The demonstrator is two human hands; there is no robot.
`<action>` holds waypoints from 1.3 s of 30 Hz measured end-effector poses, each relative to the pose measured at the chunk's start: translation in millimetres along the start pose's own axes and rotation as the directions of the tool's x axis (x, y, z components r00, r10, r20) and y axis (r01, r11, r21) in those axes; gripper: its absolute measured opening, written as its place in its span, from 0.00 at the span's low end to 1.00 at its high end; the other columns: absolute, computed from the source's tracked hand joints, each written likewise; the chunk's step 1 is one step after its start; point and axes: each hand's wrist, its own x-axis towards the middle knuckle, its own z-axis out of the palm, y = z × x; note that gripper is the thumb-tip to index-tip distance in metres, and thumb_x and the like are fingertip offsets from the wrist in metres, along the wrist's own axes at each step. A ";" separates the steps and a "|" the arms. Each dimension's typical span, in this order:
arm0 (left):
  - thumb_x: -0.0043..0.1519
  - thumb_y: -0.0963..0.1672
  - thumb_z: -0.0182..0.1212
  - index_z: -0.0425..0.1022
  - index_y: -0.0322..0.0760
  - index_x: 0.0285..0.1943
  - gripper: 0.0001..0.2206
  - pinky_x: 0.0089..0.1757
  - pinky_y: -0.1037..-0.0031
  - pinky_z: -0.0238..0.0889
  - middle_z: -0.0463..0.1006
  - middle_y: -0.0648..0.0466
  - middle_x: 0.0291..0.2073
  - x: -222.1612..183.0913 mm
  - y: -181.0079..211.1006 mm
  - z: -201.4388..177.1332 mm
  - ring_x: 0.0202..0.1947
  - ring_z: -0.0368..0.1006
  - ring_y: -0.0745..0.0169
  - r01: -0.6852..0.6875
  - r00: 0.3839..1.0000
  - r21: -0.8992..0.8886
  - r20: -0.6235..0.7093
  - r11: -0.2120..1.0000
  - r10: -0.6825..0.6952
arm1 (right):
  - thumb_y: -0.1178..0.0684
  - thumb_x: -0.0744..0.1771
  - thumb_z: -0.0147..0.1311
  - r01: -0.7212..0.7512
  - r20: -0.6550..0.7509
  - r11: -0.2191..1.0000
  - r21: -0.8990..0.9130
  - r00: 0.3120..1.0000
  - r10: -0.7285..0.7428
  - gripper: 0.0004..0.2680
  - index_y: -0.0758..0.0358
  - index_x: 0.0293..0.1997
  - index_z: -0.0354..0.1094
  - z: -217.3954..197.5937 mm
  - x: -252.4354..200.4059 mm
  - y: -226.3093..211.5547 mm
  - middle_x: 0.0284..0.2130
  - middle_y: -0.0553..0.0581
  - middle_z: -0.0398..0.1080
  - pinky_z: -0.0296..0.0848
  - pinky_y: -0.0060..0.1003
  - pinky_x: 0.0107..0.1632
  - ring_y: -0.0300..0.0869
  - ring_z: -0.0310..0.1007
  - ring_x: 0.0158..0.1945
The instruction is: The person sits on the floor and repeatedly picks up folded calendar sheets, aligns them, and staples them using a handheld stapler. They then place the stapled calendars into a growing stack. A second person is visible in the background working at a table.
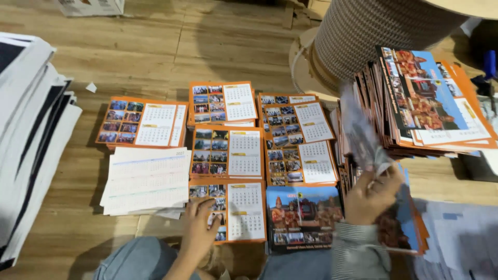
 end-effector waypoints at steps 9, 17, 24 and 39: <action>0.61 0.45 0.53 0.61 0.31 0.60 0.20 0.62 0.57 0.35 0.54 0.42 0.64 68.6 147.3 30.1 0.66 0.42 0.47 -0.355 0.877 0.034 0.358 0.934 0.320 | 0.68 0.66 0.38 0.038 0.433 0.995 -0.090 0.901 0.004 0.16 0.58 0.59 0.62 45.0 -39.2 80.7 0.51 0.59 0.68 0.64 0.41 0.56 0.50 0.65 0.54; 0.43 0.37 0.67 0.60 0.24 0.59 0.32 0.55 0.58 0.55 0.62 0.37 0.58 111.9 81.8 139.7 0.59 0.57 0.42 -0.816 0.573 0.330 0.348 0.475 0.742 | 0.65 0.65 0.43 -0.129 0.503 0.988 -0.084 0.850 0.154 0.18 0.48 0.59 0.61 43.5 -19.0 78.0 0.56 0.50 0.64 0.66 0.37 0.49 0.43 0.64 0.48; 0.48 0.33 0.59 0.72 0.28 0.42 0.13 0.32 0.66 0.67 0.73 0.47 0.35 125.3 107.5 110.4 0.36 0.68 0.52 -0.875 0.481 0.168 0.197 0.454 0.854 | 0.45 0.64 0.46 -0.240 0.852 0.873 -0.424 0.222 0.475 0.12 0.42 0.53 0.68 55.4 -17.0 98.3 0.47 0.51 0.72 0.73 0.37 0.42 0.44 0.76 0.40; 0.61 0.47 0.48 0.71 0.41 0.52 0.14 0.57 0.57 0.53 0.67 0.50 0.57 221.8 156.7 110.6 0.59 0.61 0.50 -0.093 0.995 -0.344 -0.069 0.935 0.073 | 0.41 0.61 0.58 -0.363 0.800 0.716 -0.596 -0.342 0.492 0.13 0.60 0.35 0.75 27.3 22.9 113.2 0.19 0.50 0.65 0.52 0.27 0.28 0.36 0.59 0.20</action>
